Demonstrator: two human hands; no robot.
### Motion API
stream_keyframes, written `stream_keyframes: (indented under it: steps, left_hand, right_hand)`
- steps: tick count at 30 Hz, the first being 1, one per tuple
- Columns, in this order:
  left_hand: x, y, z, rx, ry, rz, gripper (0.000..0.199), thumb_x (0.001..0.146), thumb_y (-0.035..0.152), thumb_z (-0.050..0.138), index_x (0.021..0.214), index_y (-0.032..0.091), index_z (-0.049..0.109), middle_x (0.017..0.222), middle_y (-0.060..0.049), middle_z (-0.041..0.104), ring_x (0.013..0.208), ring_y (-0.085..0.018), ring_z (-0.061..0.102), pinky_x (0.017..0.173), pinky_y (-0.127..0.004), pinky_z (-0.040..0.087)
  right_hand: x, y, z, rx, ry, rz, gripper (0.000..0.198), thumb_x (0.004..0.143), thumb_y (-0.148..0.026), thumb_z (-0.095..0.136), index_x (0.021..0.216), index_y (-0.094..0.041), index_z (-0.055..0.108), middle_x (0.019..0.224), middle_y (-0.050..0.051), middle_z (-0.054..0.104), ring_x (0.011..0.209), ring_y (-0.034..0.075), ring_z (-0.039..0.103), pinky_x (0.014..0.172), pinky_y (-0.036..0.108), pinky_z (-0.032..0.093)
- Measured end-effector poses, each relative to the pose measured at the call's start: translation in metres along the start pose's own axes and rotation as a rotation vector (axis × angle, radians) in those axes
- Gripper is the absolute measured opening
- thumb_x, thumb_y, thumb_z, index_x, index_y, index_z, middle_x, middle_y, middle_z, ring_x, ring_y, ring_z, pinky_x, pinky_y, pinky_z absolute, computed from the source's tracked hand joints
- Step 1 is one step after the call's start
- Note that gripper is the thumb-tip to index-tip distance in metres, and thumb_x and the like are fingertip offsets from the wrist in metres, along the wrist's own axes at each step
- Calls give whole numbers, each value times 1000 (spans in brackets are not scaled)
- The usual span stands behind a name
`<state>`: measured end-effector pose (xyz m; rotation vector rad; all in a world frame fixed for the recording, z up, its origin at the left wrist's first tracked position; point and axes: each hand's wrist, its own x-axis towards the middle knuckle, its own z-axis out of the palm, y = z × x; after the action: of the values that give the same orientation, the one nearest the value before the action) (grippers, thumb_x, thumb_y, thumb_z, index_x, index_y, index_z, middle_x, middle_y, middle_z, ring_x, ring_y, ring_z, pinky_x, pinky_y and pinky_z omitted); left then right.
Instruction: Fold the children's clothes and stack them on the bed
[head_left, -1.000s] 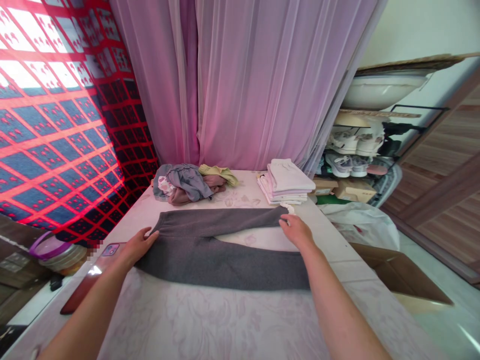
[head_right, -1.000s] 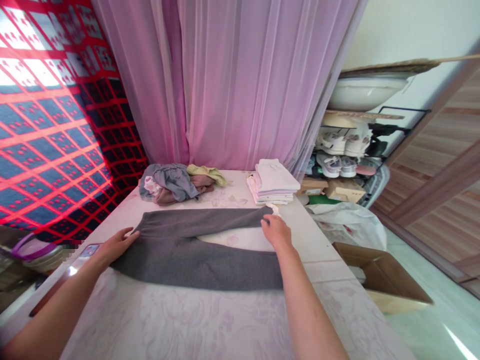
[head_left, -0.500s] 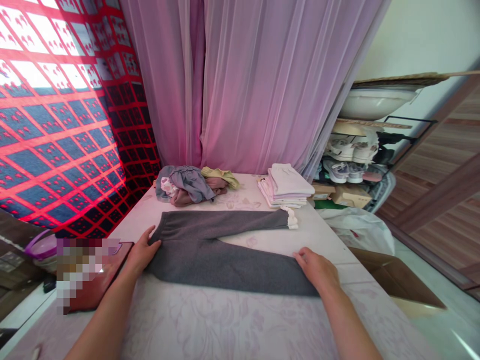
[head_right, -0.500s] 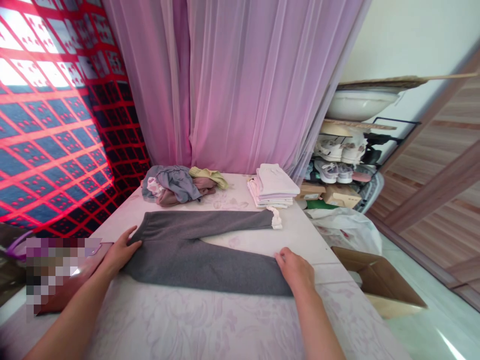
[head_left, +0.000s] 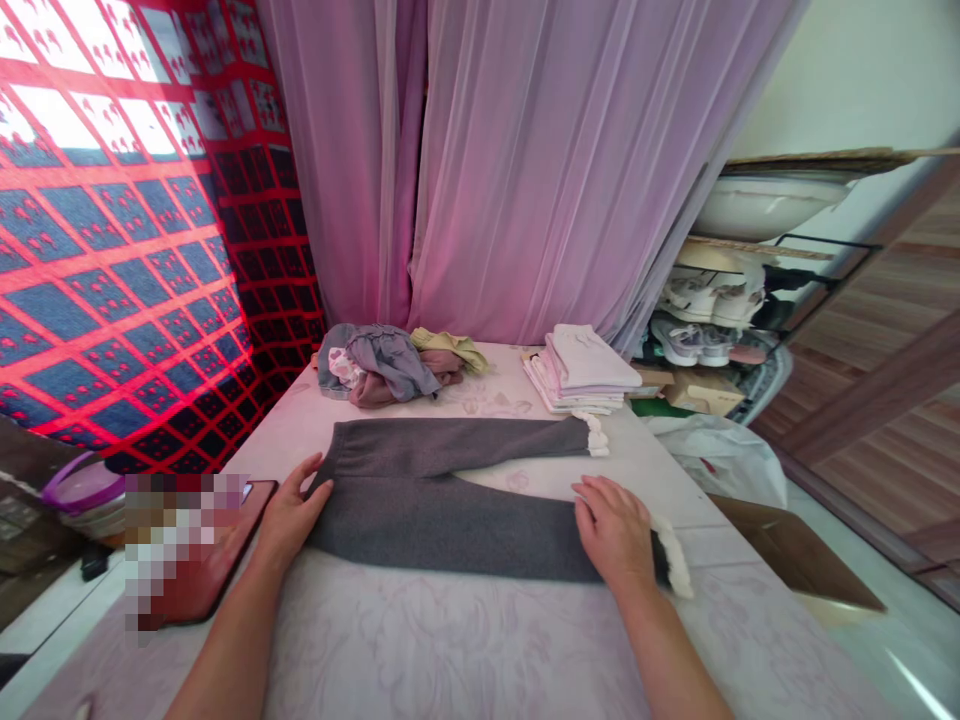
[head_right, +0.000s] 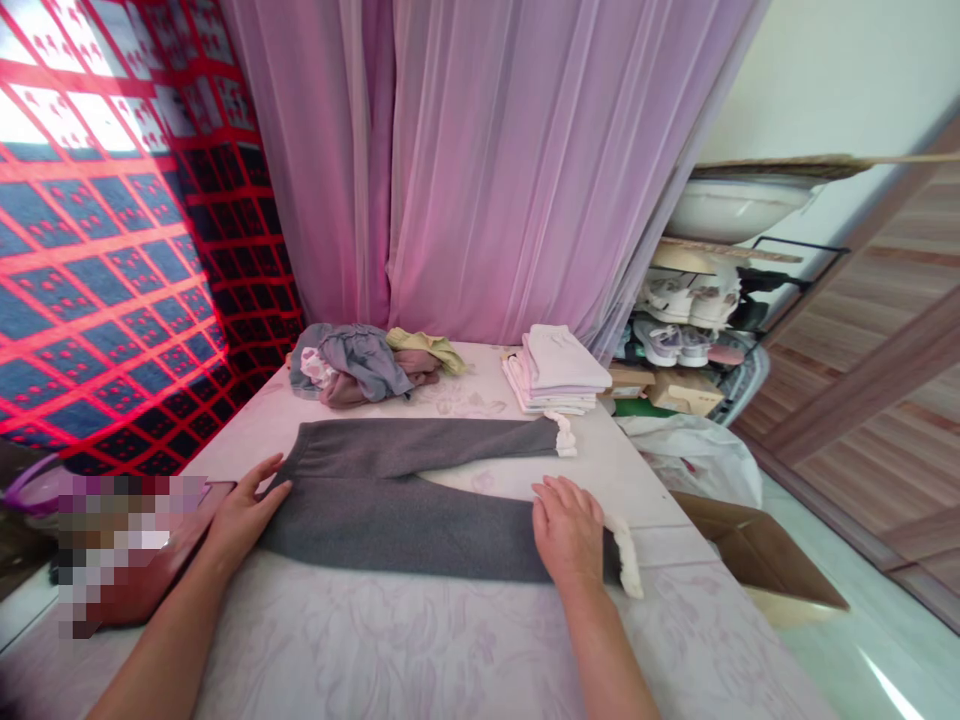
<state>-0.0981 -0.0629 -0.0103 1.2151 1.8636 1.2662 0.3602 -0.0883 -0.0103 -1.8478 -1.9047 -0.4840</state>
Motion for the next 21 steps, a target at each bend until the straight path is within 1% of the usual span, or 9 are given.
stream_keyframes:
  steps: [1, 2, 5, 8, 11, 13, 15, 18, 21]
  left_hand:
    - [1, -1, 0, -12, 2, 3, 65, 68, 45, 64, 129, 23, 56, 125, -7, 63, 62, -11, 59, 58, -23, 52]
    - [2, -1, 1, -23, 0, 4, 64, 67, 43, 64, 128, 23, 57, 123, -6, 63, 61, -10, 58, 56, -22, 51]
    - [6, -3, 1, -21, -38, 5, 62, 67, 39, 63, 127, 23, 58, 120, -7, 63, 58, -9, 57, 53, -21, 49]
    - [10, -3, -1, 36, -81, 3, 59, 68, 36, 62, 126, 24, 58, 115, -7, 64, 59, -10, 58, 53, -22, 48]
    - [14, -2, -4, 126, -106, 29, 55, 70, 33, 62, 125, 25, 59, 108, -5, 67, 70, -15, 65, 59, -24, 51]
    - [16, 1, -7, 251, -116, 65, 53, 72, 32, 61, 124, 24, 59, 104, -5, 68, 79, -18, 66, 65, -26, 52]
    - [14, 8, -9, 425, -99, 97, 49, 75, 31, 59, 124, 24, 59, 106, -7, 67, 84, -20, 66, 72, -30, 53]
    - [4, 22, -10, 669, -42, 121, 45, 83, 33, 52, 128, 25, 57, 119, -10, 61, 93, -24, 66, 78, -36, 53]
    - [-9, 37, -7, 843, 21, 175, 42, 87, 31, 47, 128, 24, 57, 135, -13, 52, 103, -30, 63, 82, -43, 52]
  right_hand:
    - [-4, -7, 6, 31, 14, -33, 27, 89, -26, 46, 97, -24, 71, 112, 6, 69, 111, 23, 57, 97, 39, 35]
    - [-7, -11, 11, 47, 11, -37, 27, 89, -27, 46, 96, -24, 72, 111, 6, 70, 109, 23, 58, 96, 38, 36]
    - [-12, -14, 24, 36, -43, 74, 30, 89, -29, 45, 97, -21, 72, 110, 8, 70, 101, 22, 61, 90, 35, 40]
    - [-12, -11, 26, 29, -98, 137, 31, 89, -30, 44, 98, -20, 72, 113, 8, 69, 102, 22, 62, 90, 34, 41]
    - [-9, -13, 22, 29, -127, 154, 30, 89, -28, 44, 99, -21, 72, 114, 8, 69, 103, 22, 62, 92, 34, 41]
    - [-9, -15, 19, 29, -138, 164, 29, 89, -28, 45, 98, -21, 72, 114, 7, 69, 104, 22, 62, 92, 34, 41]
    - [-8, -18, 17, 31, -141, 169, 29, 89, -27, 46, 98, -21, 72, 114, 7, 69, 104, 22, 61, 92, 34, 40]
    - [-9, -19, 16, 35, -144, 175, 28, 89, -27, 46, 98, -21, 72, 115, 7, 68, 105, 22, 61, 92, 34, 40]
    - [-9, -19, 16, 36, -151, 181, 27, 89, -27, 46, 98, -21, 71, 115, 7, 68, 105, 22, 61, 92, 34, 39]
